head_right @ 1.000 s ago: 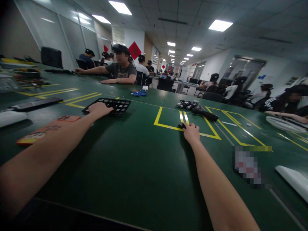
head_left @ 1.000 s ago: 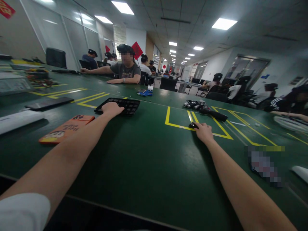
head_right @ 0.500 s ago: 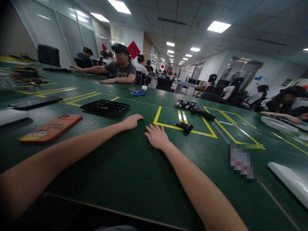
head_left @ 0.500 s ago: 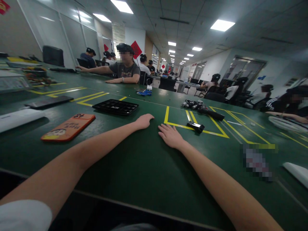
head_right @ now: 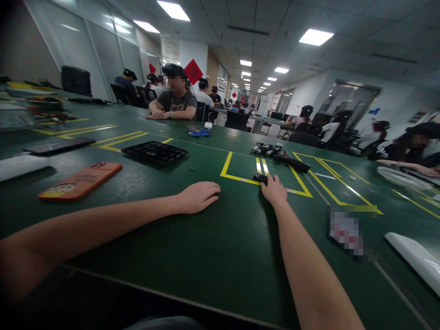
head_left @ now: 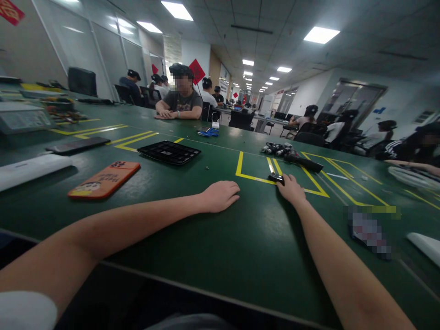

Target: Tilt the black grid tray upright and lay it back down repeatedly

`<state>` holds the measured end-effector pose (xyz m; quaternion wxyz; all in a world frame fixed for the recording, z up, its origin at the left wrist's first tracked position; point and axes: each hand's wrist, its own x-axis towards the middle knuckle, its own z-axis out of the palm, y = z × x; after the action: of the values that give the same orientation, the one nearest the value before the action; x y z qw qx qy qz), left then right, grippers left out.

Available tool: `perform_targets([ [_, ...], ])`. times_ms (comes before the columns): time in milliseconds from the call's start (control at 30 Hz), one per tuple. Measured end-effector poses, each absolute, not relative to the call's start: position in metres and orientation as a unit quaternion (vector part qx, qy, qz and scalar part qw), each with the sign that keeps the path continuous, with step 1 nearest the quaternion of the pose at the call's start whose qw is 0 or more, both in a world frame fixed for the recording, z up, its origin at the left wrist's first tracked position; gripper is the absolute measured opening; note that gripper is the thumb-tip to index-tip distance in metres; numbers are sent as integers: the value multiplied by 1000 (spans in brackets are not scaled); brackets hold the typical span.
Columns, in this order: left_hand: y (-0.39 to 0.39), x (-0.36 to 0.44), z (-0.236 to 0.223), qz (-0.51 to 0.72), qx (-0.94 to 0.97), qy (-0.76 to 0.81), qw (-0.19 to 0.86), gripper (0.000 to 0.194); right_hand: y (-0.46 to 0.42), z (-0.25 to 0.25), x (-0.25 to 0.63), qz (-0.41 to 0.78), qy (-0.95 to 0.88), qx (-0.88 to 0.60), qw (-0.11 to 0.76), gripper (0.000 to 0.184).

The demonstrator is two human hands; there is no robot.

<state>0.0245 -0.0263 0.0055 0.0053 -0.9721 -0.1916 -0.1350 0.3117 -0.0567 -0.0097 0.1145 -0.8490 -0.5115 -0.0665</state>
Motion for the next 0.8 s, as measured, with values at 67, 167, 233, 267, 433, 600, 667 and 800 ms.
perform_targets([
  [67,-7,23,8,-157,-954,-250,50,35,-56,-11,312,-44,-510,-852,108,50],
  [167,31,15,10,-179,-903,-371,124,33,-54,-10,306,-57,-511,-851,112,48],
  [233,53,8,10,-162,-875,-439,126,33,-53,-10,305,-61,-514,-848,113,47],
  [267,60,4,9,-140,-870,-458,116,33,-53,-10,305,-62,-516,-847,111,47],
  [433,67,-2,3,-116,-879,-458,61,29,-53,-12,307,-65,-513,-849,107,47],
  [600,84,-12,28,-373,-751,-520,-162,30,-54,-11,307,-56,-516,-849,102,50],
  [667,101,-31,47,-419,-693,-547,-213,33,-53,-12,308,-54,-516,-849,103,49],
  [800,132,-88,68,-397,-646,-612,-225,31,-48,-16,313,-71,-517,-846,114,49],
])
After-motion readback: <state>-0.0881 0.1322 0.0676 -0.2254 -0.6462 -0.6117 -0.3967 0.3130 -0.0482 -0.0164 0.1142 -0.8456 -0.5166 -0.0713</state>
